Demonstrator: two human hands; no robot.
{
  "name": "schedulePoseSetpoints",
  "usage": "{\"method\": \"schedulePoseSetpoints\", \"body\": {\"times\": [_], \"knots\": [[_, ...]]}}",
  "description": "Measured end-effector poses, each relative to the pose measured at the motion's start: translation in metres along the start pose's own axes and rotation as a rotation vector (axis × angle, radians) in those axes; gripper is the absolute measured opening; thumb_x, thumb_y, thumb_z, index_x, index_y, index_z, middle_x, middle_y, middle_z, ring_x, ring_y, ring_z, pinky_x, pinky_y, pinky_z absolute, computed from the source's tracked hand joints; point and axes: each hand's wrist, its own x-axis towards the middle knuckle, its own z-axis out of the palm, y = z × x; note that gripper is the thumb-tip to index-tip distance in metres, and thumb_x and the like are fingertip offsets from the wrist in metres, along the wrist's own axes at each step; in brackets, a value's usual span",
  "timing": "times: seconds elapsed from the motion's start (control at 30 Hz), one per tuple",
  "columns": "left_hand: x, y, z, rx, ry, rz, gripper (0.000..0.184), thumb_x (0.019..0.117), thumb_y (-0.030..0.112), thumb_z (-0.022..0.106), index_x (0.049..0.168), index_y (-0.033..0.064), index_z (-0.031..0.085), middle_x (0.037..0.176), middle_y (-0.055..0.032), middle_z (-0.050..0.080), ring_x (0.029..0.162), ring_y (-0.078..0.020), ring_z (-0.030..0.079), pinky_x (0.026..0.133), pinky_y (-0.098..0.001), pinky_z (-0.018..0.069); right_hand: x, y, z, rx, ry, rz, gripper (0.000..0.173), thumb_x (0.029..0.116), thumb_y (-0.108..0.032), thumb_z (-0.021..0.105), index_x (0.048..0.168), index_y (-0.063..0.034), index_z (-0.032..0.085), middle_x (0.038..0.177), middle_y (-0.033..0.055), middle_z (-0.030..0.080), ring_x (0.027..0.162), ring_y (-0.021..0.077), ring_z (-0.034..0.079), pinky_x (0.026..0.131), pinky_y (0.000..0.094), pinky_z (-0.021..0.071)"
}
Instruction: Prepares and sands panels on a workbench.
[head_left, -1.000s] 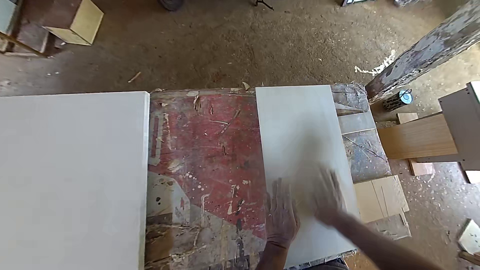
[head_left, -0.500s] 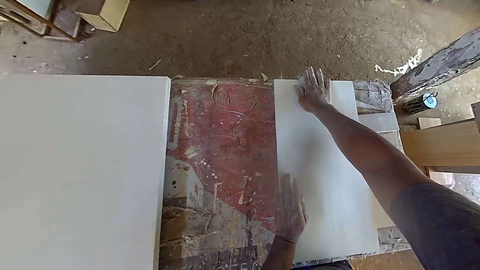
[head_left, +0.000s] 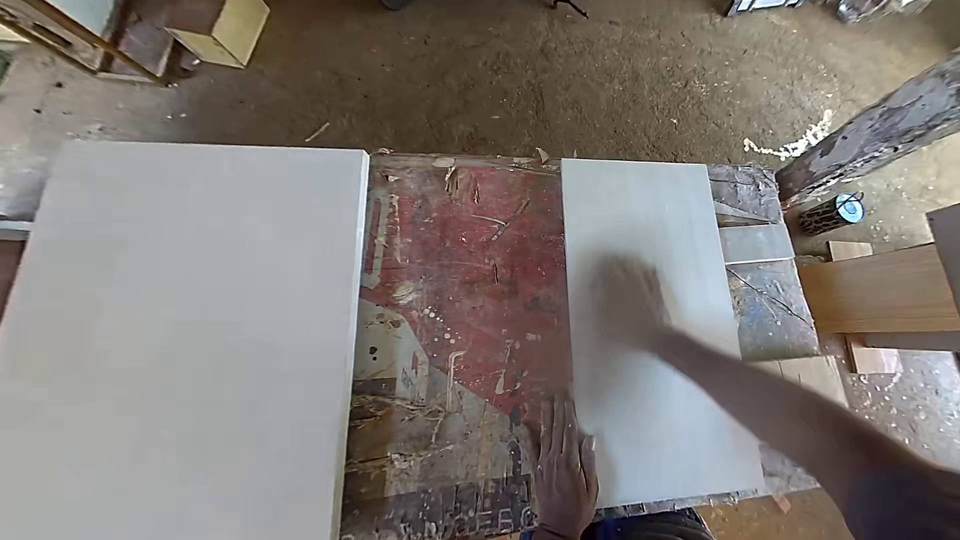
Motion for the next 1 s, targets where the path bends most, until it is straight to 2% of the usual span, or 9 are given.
{"method": "schedulePoseSetpoints", "body": {"times": [0.13,0.23,0.3,0.4,0.5,0.6,0.83,0.9,1.0], "knots": [[0.003,-0.004,0.004,-0.086,0.029,-0.024,0.064,0.1068,0.05,0.025,0.151,0.0123,0.051,0.16,-0.0015,0.046,0.153,-0.024,0.032,0.125,-0.0632,0.0127,0.19,0.041,-0.023,-0.01,0.068,0.16,0.072,0.1037,-0.054,0.03,0.164,-0.0155,0.024,0.172,0.0059,0.02,0.159,0.0353,0.008,0.119,0.0759,0.0045],[-0.001,-0.006,0.006,-0.09,0.034,-0.025,0.062,0.1067,0.048,0.025,0.151,0.0133,0.052,0.159,-0.0002,0.046,0.153,-0.0228,0.032,0.125,-0.0625,0.011,0.22,0.037,-0.022,-0.03,0.103,0.246,0.077,0.1038,-0.061,0.022,0.166,-0.0161,0.018,0.173,0.0039,0.014,0.16,0.033,0.006,0.122,0.0694,0.0071],[0.0,-0.006,0.005,-0.091,0.03,-0.022,0.062,0.1067,0.047,0.025,0.151,0.013,0.052,0.159,-0.0008,0.046,0.153,-0.0232,0.033,0.125,-0.0631,0.0114,0.154,0.013,-0.008,-0.05,0.167,0.108,0.074,0.105,-0.055,0.024,0.165,-0.0112,0.021,0.172,0.0091,0.019,0.159,0.0334,0.01,0.124,0.0664,0.009],[0.0,-0.006,0.005,-0.09,0.03,-0.005,0.061,0.108,0.044,0.022,0.152,0.0136,0.05,0.161,-0.0008,0.044,0.153,-0.0223,0.032,0.125,-0.0638,0.0111,-0.04,-0.045,0.026,0.003,0.08,-0.137,0.071,0.1018,-0.046,0.03,0.163,-0.0098,0.028,0.17,0.013,0.023,0.159,0.0346,0.014,0.126,0.0674,0.01],[-0.002,-0.006,0.004,-0.062,0.013,-0.001,0.062,0.1092,0.043,0.017,0.151,0.0132,0.051,0.161,-0.0007,0.043,0.153,-0.0217,0.032,0.124,-0.0625,0.0117,-0.15,-0.072,0.029,0.005,-0.114,-0.272,0.067,0.1042,-0.053,0.026,0.159,-0.0172,0.039,0.167,0.0016,0.034,0.156,0.0318,0.025,0.122,0.0677,0.0165],[0.0,-0.006,0.003,-0.053,0.019,-0.001,0.058,0.108,0.038,0.022,0.151,0.0131,0.052,0.16,-0.0001,0.045,0.153,-0.0215,0.034,0.124,-0.0629,0.0131,-0.077,-0.057,0.017,0.014,-0.165,-0.315,0.067,0.1019,-0.048,0.034,0.161,-0.0175,0.035,0.167,0.0031,0.034,0.156,0.033,0.024,0.121,0.0721,0.0137],[0.001,-0.004,0.005,-0.042,0.023,-0.022,0.058,0.1078,0.039,0.022,0.151,0.0151,0.052,0.16,0.002,0.045,0.153,-0.018,0.032,0.126,-0.0587,0.0114,0.246,-0.001,-0.018,-0.013,0.032,0.005,0.072,0.1046,-0.057,0.027,0.164,-0.0174,0.025,0.172,0.0039,0.019,0.16,0.0318,0.01,0.122,0.0702,0.0072],[0.0,-0.005,0.004,-0.034,0.032,-0.023,0.058,0.1075,0.039,0.021,0.151,0.0157,0.053,0.16,0.0028,0.045,0.153,-0.0174,0.032,0.126,-0.0581,0.0109,0.269,0.001,-0.018,-0.022,0.047,0.08,0.074,0.1041,-0.058,0.024,0.165,-0.0175,0.022,0.173,0.0018,0.015,0.16,0.0301,0.007,0.123,0.0668,0.0066],[-0.002,-0.006,0.006,-0.032,0.04,-0.013,0.06,0.1074,0.041,0.02,0.149,0.0148,0.054,0.159,0.0016,0.047,0.152,-0.0187,0.034,0.126,-0.0587,0.0118,0.192,-0.008,-0.005,-0.042,0.13,-0.014,0.072,0.105,-0.053,0.024,0.165,-0.0124,0.022,0.172,0.0076,0.019,0.16,0.0305,0.011,0.126,0.0631,0.0082]]}}
